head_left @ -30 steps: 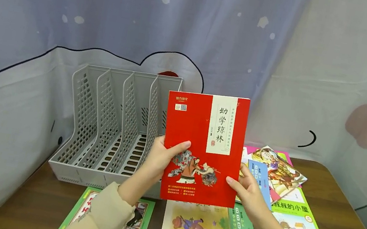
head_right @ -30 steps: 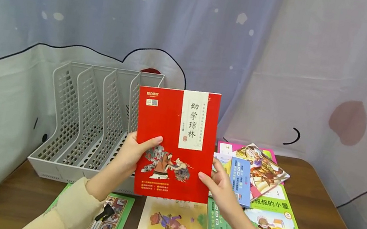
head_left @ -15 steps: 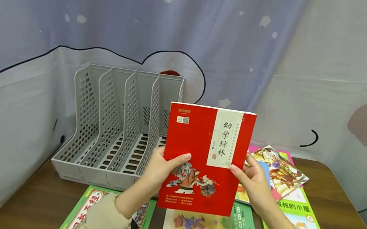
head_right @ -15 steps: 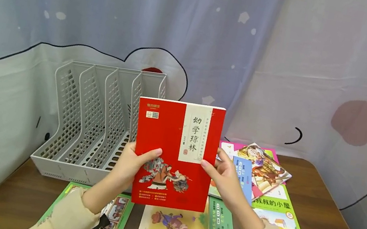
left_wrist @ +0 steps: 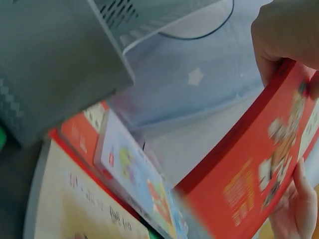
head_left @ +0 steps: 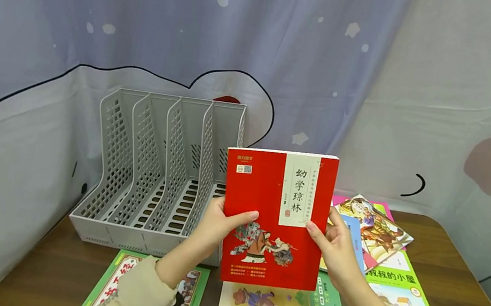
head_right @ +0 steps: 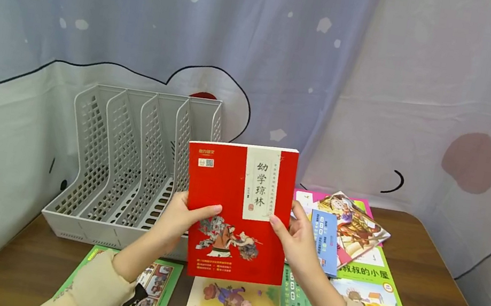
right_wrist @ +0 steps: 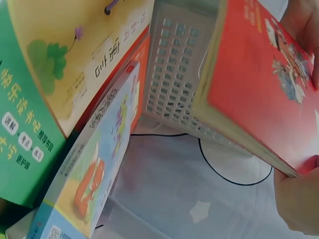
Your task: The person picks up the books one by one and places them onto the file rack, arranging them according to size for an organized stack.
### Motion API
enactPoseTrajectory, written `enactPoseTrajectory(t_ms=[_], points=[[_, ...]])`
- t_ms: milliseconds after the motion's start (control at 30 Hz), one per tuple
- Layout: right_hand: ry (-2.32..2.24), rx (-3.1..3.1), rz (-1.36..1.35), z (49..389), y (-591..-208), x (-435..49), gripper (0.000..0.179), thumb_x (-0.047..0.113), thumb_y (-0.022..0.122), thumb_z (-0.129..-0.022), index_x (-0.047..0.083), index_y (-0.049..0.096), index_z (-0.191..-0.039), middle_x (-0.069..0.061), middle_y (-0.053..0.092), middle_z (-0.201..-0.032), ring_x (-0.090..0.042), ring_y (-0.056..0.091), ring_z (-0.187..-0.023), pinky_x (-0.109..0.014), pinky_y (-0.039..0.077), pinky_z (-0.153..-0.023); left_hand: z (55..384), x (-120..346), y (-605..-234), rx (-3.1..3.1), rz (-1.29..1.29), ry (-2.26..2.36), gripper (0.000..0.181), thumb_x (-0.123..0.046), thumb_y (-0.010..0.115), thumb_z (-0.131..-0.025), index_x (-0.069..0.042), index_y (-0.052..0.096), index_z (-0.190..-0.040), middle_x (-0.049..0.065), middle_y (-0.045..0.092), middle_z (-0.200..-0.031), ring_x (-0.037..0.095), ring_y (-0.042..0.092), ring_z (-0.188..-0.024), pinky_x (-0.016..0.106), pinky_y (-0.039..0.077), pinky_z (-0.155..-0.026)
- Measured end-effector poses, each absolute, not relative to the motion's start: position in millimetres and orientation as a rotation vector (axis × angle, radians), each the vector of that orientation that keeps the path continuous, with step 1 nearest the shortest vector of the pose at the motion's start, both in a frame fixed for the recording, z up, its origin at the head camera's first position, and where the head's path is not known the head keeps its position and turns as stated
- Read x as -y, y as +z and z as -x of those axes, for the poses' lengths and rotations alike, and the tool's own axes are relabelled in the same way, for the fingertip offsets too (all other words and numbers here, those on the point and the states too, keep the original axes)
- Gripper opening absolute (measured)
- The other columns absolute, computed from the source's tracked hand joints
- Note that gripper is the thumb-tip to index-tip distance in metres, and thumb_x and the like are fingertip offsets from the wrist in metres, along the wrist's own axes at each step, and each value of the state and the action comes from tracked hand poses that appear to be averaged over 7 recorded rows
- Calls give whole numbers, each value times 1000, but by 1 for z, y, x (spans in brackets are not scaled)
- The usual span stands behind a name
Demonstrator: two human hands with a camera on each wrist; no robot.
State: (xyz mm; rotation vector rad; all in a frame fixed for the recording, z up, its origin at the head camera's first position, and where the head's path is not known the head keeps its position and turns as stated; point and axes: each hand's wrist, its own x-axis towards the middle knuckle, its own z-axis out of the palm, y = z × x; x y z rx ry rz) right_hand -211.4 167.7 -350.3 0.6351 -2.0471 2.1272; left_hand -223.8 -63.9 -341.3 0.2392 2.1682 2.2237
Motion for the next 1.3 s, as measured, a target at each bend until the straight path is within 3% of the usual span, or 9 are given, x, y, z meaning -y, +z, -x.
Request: enactPoseTrajectory(t_ms=[333, 700, 900, 1167, 1300], points=[[2108, 2102, -699, 212, -356, -170, 33, 6, 49, -97, 23, 45, -126, 20, 67, -106, -5, 69, -89, -30, 57, -71, 230, 91, -307, -2225, -363, 2247, 34, -7, 63, -88, 1, 58, -121, 17, 69, -108, 11, 69, -82, 31, 57, -76], [2092, 2172, -685, 212, -361, -165, 28, 9, 50, -97, 19, 46, -123, 20, 67, -106, -7, 69, -90, -33, 58, -71, 240, 107, -279, -2254, -299, 2183, 34, -11, 63, -89, 1, 59, -121, -8, 69, -87, 9, 65, -77, 26, 55, -72], [2097, 2174, -692, 213, -362, -164, 29, 9, 50, -97, 20, 46, -124, 20, 67, -106, -7, 69, -90, -33, 58, -72, 242, 104, -280, -2266, -225, 2141, 26, -14, 65, -88, 3, 62, -107, -7, 69, -81, 10, 65, -75, 27, 53, -75], [2107, 2194, -694, 215, -365, -164, 29, 9, 51, -97, 13, 45, -124, 21, 67, -106, -8, 69, -90, -35, 58, -72, 242, 97, -282, -2311, -289, 2108, 30, -17, 65, -88, 4, 64, -110, 0, 72, -84, 13, 66, -74, 30, 53, -77], [2114, 2230, -631, 217, -366, -163, 36, 12, 53, -96, 5, 42, -129, 19, 67, -107, -9, 69, -91, -38, 58, -75, 240, 93, -283, -2302, -218, 2162, 27, -14, 66, -87, 4, 64, -107, -3, 71, -79, 12, 66, -71, 29, 52, -76]])
